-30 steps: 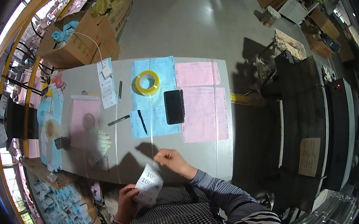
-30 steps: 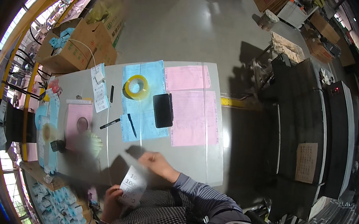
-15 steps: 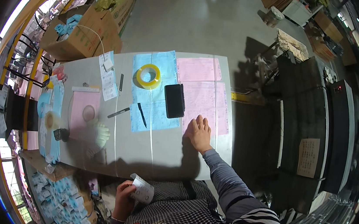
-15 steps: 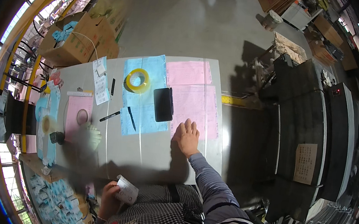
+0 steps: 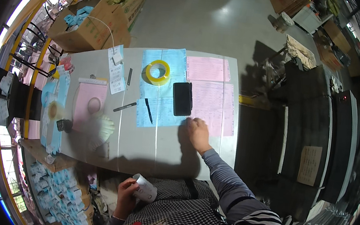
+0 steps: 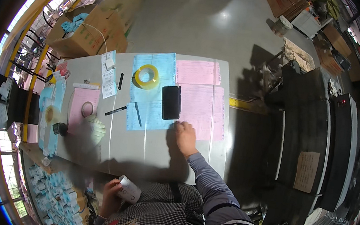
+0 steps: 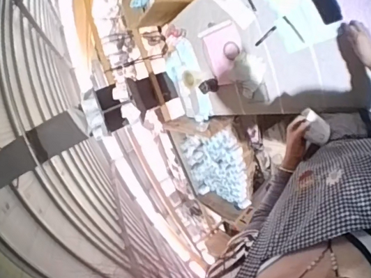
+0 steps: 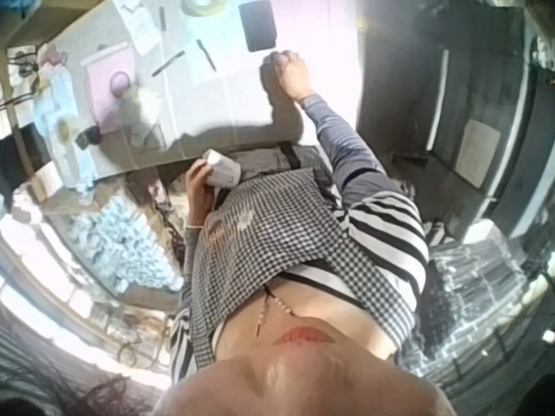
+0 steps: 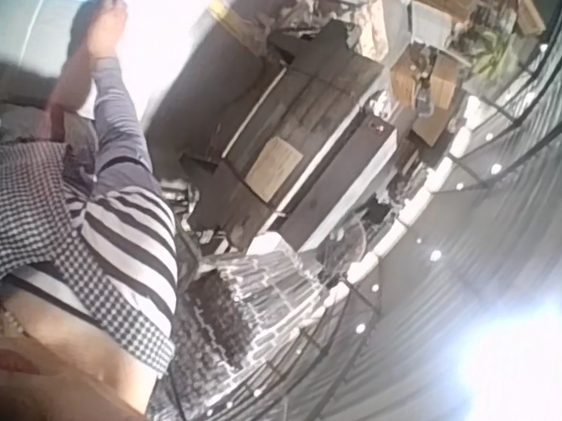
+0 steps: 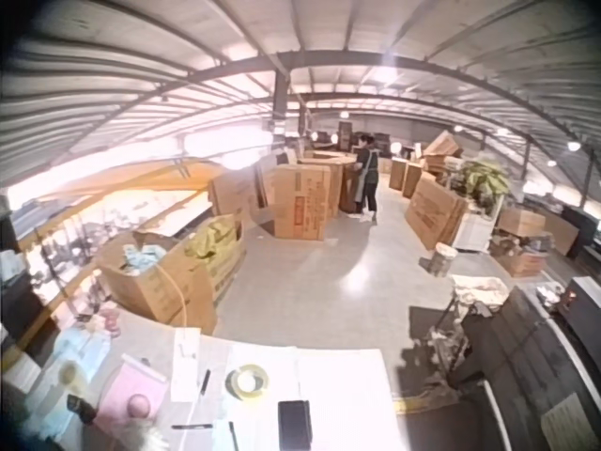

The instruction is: Applying inventory labels and recording data on large cardboard boxes in a manufacturing warehouse.

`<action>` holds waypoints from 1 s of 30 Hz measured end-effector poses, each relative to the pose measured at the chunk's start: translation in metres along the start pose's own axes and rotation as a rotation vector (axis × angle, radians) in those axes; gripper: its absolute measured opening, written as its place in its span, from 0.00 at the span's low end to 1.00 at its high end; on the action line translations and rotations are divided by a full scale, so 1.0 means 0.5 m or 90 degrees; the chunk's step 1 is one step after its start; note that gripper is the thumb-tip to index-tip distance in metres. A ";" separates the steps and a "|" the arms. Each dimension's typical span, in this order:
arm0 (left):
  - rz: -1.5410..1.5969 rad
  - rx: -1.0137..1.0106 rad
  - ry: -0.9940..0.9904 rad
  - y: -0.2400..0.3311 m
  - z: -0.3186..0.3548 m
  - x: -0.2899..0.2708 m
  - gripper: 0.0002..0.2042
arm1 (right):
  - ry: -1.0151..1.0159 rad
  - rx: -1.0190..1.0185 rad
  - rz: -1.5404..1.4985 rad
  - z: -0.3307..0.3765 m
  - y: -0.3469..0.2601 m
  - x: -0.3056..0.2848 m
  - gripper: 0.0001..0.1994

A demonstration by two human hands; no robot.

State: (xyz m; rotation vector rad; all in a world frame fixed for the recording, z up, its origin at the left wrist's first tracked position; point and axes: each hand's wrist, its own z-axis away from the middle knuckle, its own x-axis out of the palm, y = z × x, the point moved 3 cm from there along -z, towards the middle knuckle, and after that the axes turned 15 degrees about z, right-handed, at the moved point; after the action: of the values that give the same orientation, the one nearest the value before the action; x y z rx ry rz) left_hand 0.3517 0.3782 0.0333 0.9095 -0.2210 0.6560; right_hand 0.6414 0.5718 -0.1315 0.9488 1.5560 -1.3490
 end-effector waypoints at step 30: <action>-0.089 -0.091 0.032 0.003 -0.057 0.051 0.13 | -0.343 0.195 -0.744 -0.095 -0.166 0.040 0.06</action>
State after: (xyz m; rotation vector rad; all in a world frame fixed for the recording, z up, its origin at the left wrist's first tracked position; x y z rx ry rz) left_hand 0.3685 0.4123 0.0283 0.7628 -0.1560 0.5263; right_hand 0.5516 0.6082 -0.1182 -0.3260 1.4821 -2.4173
